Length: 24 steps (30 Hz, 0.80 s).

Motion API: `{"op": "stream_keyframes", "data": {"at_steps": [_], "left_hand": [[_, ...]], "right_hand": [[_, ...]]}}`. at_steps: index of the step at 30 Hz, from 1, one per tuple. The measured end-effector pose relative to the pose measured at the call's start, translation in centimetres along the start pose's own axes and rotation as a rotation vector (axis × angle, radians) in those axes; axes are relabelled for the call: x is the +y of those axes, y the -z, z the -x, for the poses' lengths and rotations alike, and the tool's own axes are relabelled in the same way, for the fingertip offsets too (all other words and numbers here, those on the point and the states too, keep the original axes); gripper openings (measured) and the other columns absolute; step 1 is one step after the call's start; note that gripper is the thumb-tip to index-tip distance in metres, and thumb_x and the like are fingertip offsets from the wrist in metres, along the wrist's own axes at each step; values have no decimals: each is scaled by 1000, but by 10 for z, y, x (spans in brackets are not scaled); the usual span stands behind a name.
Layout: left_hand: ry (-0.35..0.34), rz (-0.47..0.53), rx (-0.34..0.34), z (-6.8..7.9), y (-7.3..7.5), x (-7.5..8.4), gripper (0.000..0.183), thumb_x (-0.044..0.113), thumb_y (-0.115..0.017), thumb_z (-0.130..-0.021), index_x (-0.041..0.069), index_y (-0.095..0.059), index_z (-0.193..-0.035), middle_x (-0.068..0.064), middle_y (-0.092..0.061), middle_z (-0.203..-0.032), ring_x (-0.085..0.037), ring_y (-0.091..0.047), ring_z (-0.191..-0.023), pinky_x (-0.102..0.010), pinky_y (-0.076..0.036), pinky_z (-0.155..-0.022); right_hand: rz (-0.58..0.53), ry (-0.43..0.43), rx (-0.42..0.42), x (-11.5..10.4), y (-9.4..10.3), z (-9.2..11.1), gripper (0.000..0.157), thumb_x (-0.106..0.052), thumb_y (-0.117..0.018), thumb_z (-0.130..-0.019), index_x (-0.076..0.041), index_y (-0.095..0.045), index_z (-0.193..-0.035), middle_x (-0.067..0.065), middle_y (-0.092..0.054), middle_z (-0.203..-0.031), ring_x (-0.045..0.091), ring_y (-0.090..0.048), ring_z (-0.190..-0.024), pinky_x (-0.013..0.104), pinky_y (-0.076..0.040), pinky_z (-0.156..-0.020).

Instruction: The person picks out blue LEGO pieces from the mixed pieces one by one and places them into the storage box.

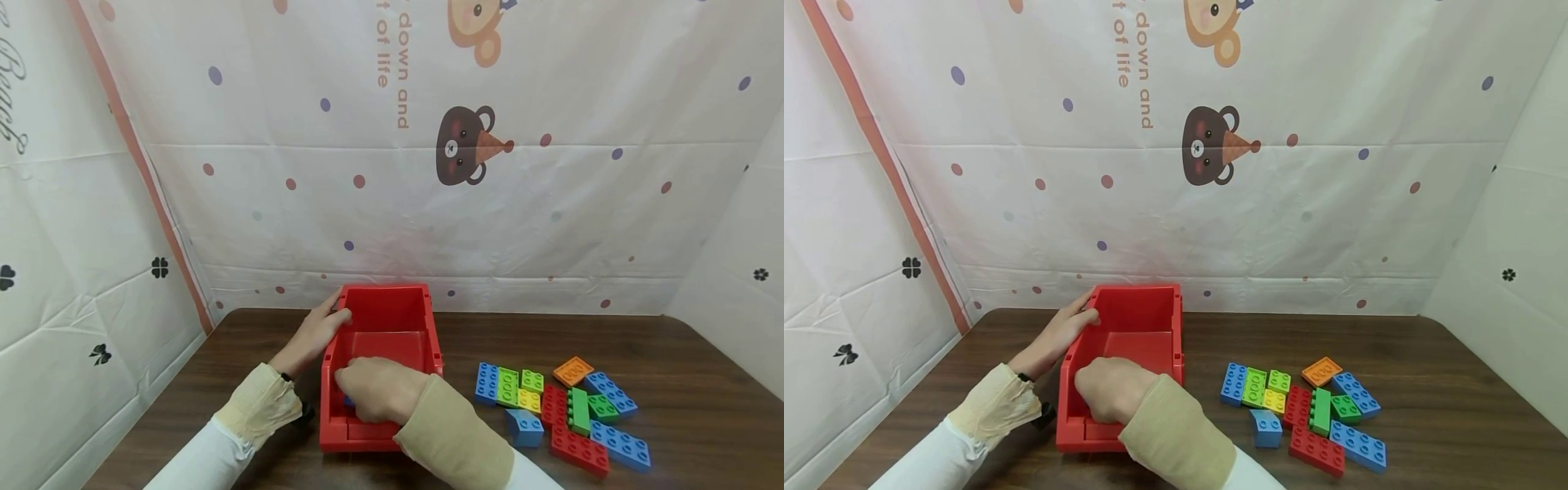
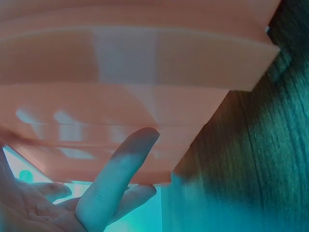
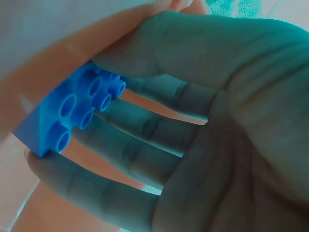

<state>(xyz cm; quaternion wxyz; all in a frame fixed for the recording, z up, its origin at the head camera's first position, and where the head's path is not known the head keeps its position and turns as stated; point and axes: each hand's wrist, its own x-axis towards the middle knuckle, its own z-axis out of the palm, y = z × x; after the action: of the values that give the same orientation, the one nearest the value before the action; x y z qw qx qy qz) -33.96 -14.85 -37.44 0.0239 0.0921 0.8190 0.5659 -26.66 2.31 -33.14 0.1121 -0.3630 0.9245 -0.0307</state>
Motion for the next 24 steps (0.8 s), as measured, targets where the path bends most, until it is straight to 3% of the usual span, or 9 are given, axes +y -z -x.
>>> {"op": "stream_keyframes", "data": {"at_steps": [16,24], "left_hand": [[-16,-5,4,1,-1,1,75,20,-53,-101,17,-25,-170,-27,-62,-137,-44,-73,-99,-47,-65,-82],[-16,2,-2,1,-1,0,76,21,-52,-102,14,-21,-171,-25,-62,-136,-37,-74,-92,-50,-64,-82]], "right_hand": [[-31,1,-31,5,-6,-4,40,-12,-94,-73,-21,-75,-108,-10,-63,-76,8,-60,-66,22,-57,-70],[-47,6,-24,7,-8,-4,39,-12,-94,-73,-20,-76,-107,-10,-63,-75,8,-59,-66,21,-56,-68]]}}
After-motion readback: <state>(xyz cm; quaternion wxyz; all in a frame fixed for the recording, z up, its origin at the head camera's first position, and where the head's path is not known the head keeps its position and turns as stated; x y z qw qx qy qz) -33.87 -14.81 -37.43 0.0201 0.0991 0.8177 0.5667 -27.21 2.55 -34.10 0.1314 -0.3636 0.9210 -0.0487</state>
